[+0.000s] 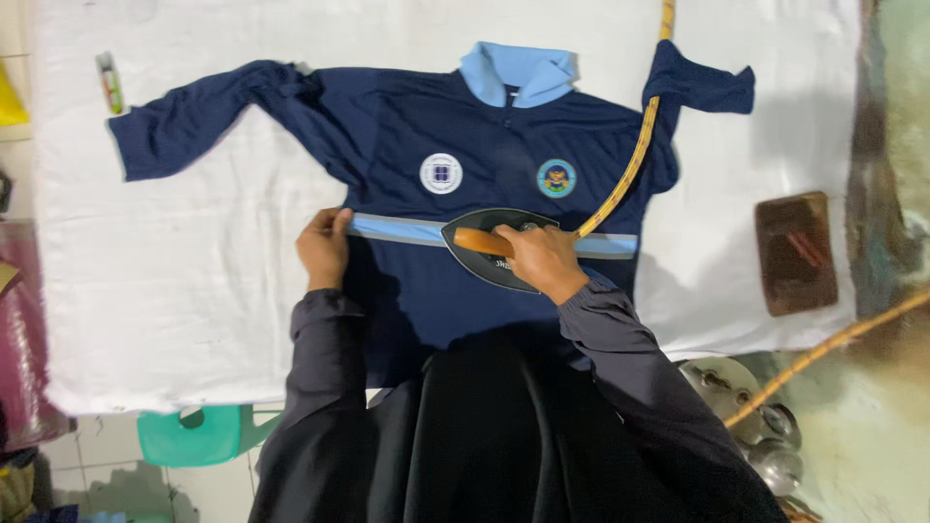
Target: The person irons a blue long-sleeved shirt on an ironing board and then folds it into a neat square, pressing it again with the iron to set the folds.
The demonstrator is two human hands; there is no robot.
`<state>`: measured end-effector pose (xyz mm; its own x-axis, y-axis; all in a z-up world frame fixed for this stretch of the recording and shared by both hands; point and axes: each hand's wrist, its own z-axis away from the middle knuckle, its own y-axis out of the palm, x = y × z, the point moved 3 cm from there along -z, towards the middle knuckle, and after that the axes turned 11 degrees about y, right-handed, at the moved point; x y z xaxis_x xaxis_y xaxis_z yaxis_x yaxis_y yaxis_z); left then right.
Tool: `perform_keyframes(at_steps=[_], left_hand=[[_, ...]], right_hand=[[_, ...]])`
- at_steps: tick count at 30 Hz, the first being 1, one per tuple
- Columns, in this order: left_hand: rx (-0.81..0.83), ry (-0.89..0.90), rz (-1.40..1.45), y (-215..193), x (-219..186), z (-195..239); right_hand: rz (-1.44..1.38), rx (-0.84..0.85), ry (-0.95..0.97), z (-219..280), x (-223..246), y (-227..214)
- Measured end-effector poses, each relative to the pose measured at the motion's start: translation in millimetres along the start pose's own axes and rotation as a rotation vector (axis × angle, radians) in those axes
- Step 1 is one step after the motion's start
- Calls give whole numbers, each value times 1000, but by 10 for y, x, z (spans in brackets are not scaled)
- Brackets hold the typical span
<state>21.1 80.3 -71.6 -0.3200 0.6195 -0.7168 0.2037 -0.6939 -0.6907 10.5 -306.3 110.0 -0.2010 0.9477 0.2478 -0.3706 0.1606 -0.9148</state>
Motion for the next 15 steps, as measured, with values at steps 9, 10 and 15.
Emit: perform_keyframes(at_steps=[9,10,15], left_hand=[[86,31,-30,-167,-180,-48],[83,27,-32,-238,-222,-24],[-114,56,116,-611,-225,179]], right_hand=[[12,31,-78,-581,878,269],[12,33,-84,-660,954,336],[-28,3,-121,-873,1388,388]])
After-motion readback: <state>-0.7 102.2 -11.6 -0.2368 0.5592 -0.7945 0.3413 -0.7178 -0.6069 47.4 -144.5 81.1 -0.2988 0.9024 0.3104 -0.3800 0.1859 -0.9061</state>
